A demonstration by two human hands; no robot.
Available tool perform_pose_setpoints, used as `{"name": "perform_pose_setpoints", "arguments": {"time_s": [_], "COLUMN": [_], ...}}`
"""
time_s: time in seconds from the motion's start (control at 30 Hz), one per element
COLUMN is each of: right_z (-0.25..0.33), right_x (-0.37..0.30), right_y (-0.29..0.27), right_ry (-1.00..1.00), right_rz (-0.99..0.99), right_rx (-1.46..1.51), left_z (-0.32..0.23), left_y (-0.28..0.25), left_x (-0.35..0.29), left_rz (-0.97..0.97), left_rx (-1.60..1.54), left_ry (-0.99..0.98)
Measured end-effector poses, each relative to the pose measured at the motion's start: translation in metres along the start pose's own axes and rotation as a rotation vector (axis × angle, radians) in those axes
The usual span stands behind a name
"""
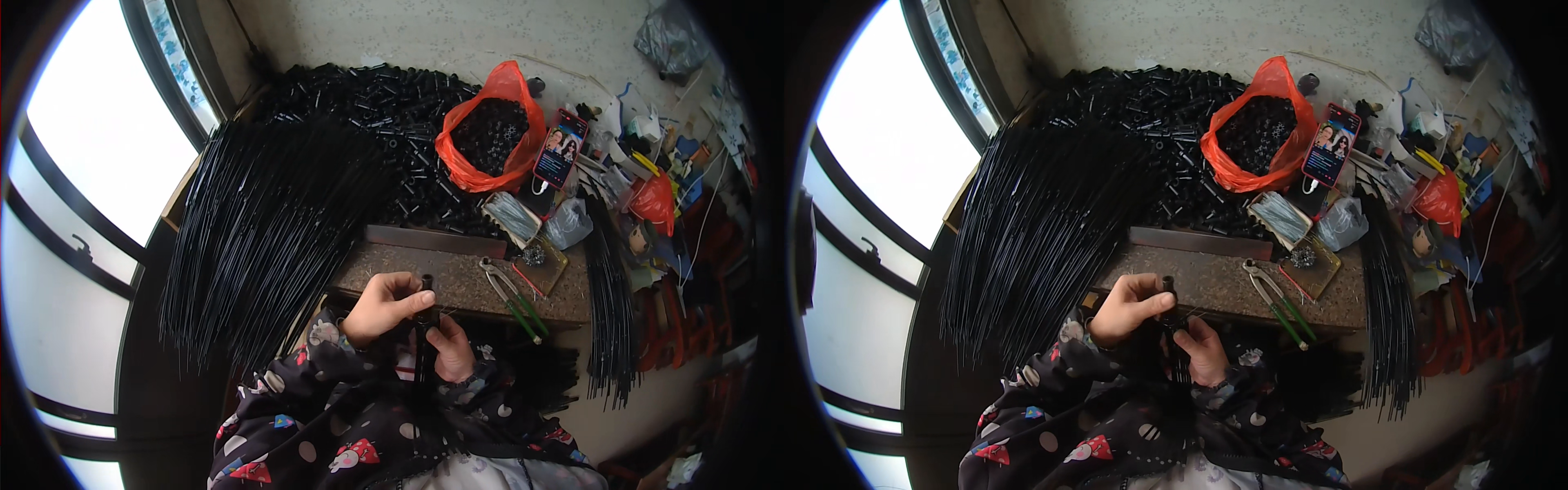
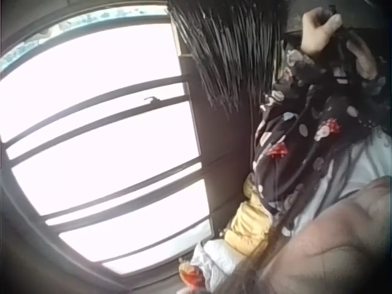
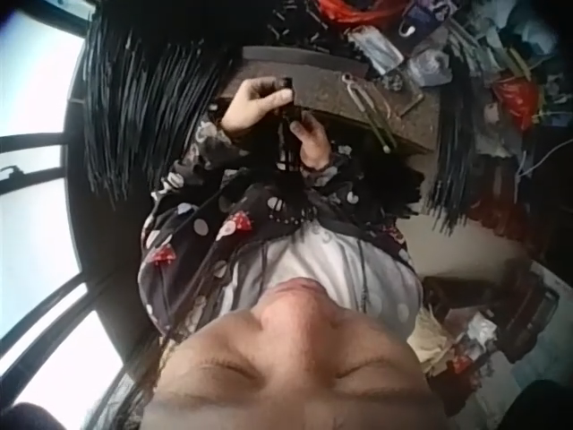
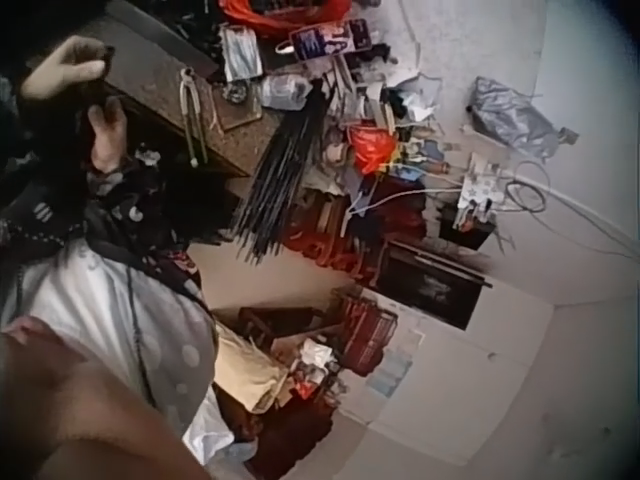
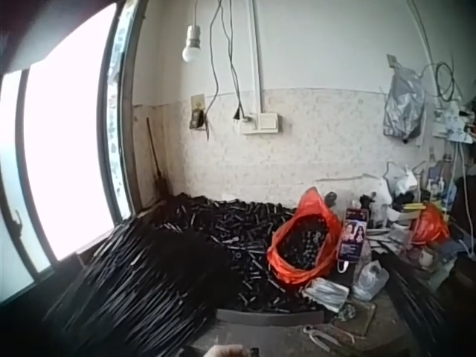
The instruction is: Assembling bundles of thin black rods into a mechanical housing using a jig.
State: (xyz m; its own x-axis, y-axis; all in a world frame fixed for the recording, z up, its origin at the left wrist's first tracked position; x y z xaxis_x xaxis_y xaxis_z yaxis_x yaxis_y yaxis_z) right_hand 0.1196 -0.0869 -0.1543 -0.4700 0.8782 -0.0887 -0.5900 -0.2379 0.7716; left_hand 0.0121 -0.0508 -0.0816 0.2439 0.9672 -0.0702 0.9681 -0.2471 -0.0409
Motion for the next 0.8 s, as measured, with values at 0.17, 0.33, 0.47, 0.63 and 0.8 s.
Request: {"name": "perform_pose_setpoints", "arguments": {"time_s": [0.17,0.33,0.47,0.63,0.8], "right_z": [0.005,0.008,0.007,0.009,0.002], "right_x": [-0.001,-0.003,0.000,-0.006,-0.013], "right_y": [-0.015,-0.001,-0.004,0.001,0.012], "right_ry": [-0.088,-0.071,-0.032,-0.043,0.064], "right_rz": [-0.091,0.032,0.055,0.194,0.363], "right_rx": [-0.018,-0.031,-0.005,0.052,0.098], "left_z": [-0.031,-0.015,0.003,0.018,-0.002], "left_y": [0.017,0.015,0.019,0.029,0.023], "left_x": [-0.022,-0.018,-0.017,-0.017,-0.020], "left_rz": [0.066,0.039,0.048,0.239,0.287], "left_rx": [0.313,0.172,0.018,-0.526,-0.440], "left_ry": [0.492,0.376,0.341,0.235,0.387]}}
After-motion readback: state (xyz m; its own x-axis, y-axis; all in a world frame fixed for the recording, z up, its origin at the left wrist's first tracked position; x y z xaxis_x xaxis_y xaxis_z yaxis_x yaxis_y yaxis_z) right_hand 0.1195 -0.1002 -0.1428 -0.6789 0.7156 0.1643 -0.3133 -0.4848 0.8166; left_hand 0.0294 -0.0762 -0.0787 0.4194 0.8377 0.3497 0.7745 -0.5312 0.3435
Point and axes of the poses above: each hand's wrist, its own x-axis towards the middle knuckle, its own y-axis out of the palm, z = x × y, the point moved 8 cm from there along x, towards the middle knuckle, and after that the axes turned 3 degrees about x, right-handed, at the moved point
